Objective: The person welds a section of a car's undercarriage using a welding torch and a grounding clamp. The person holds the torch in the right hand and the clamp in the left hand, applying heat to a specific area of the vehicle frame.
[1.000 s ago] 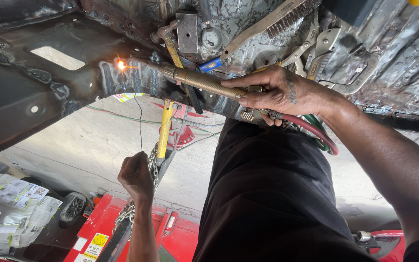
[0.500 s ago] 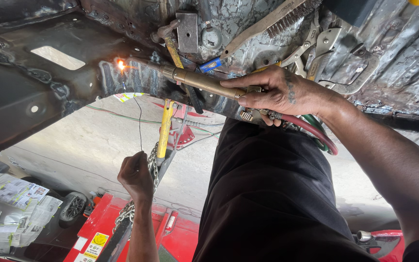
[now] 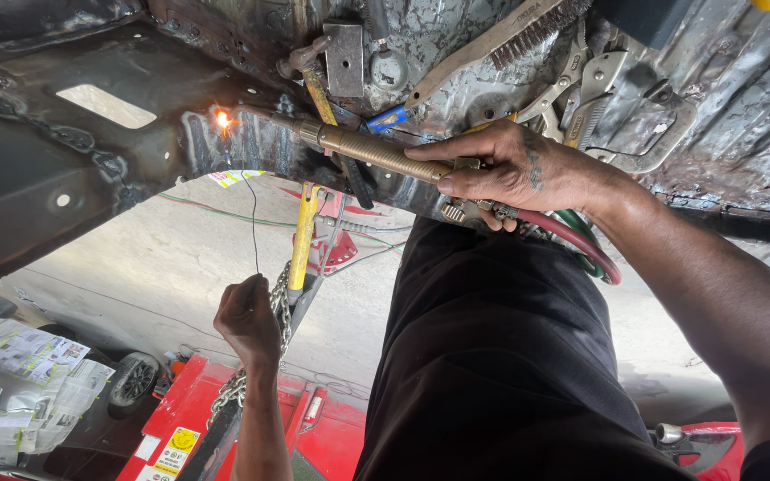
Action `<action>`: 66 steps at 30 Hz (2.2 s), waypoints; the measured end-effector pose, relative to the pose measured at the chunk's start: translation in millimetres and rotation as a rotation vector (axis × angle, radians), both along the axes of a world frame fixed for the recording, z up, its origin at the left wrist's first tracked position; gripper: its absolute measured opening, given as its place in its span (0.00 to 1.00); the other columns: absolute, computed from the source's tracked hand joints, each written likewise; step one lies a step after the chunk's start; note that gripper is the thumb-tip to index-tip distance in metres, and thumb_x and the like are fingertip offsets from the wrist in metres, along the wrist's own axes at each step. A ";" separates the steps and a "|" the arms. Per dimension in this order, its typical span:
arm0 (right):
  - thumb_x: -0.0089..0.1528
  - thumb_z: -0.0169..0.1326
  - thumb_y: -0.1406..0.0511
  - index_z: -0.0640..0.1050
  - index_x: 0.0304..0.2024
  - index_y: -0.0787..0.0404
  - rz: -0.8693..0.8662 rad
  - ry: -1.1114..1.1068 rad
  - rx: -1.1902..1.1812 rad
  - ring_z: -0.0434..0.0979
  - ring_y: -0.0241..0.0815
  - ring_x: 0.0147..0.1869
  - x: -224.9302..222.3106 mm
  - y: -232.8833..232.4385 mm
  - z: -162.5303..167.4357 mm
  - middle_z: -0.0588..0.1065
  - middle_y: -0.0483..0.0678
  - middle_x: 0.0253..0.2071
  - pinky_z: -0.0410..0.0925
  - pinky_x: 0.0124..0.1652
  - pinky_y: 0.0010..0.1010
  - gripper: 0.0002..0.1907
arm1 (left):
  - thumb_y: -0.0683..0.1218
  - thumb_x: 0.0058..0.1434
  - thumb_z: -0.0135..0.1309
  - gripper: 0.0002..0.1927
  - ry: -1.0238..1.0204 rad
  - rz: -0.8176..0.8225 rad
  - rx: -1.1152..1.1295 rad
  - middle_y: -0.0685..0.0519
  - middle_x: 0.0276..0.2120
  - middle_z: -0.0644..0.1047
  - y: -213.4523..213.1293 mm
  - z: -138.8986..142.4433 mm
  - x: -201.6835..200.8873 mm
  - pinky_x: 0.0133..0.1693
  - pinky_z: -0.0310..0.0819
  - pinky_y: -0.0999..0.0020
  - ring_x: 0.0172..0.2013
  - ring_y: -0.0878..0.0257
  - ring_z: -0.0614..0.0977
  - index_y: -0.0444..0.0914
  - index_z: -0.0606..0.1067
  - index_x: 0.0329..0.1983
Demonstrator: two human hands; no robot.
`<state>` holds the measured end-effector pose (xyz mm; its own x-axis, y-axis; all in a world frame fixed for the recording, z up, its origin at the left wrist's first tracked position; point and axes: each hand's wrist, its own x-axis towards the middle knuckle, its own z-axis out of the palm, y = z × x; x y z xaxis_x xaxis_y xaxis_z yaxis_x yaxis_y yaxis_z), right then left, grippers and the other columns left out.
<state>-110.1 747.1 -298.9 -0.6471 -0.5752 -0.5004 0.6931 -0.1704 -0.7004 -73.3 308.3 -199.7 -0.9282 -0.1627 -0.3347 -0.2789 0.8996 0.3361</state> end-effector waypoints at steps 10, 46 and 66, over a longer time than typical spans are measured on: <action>0.64 0.55 0.61 0.73 0.66 0.49 -0.003 0.031 -0.003 0.81 0.34 0.21 0.4 -0.3 -1.3 0.79 0.48 0.31 0.76 0.19 0.25 0.26 | 0.35 0.65 0.60 0.04 0.011 -0.002 -0.004 0.53 0.31 0.77 -4.6 -1.8 2.2 0.31 0.67 0.72 0.30 0.71 0.74 0.31 0.82 0.42; 0.64 0.55 0.62 0.73 0.66 0.49 -0.010 -0.007 -0.022 0.80 0.34 0.20 -0.3 -0.7 0.8 0.79 0.48 0.32 0.75 0.18 0.25 0.26 | 0.35 0.66 0.59 0.04 0.003 0.025 0.053 0.54 0.32 0.77 -3.9 -1.4 2.2 0.33 0.67 0.73 0.31 0.71 0.74 0.31 0.81 0.43; 0.63 0.55 0.61 0.73 0.66 0.48 -0.003 -0.018 0.001 0.80 0.34 0.20 -0.1 -0.2 1.7 0.80 0.47 0.32 0.75 0.19 0.24 0.26 | 0.35 0.65 0.59 0.05 0.004 -0.025 -0.002 0.52 0.31 0.77 -1.5 0.9 2.9 0.32 0.68 0.71 0.30 0.69 0.75 0.31 0.82 0.42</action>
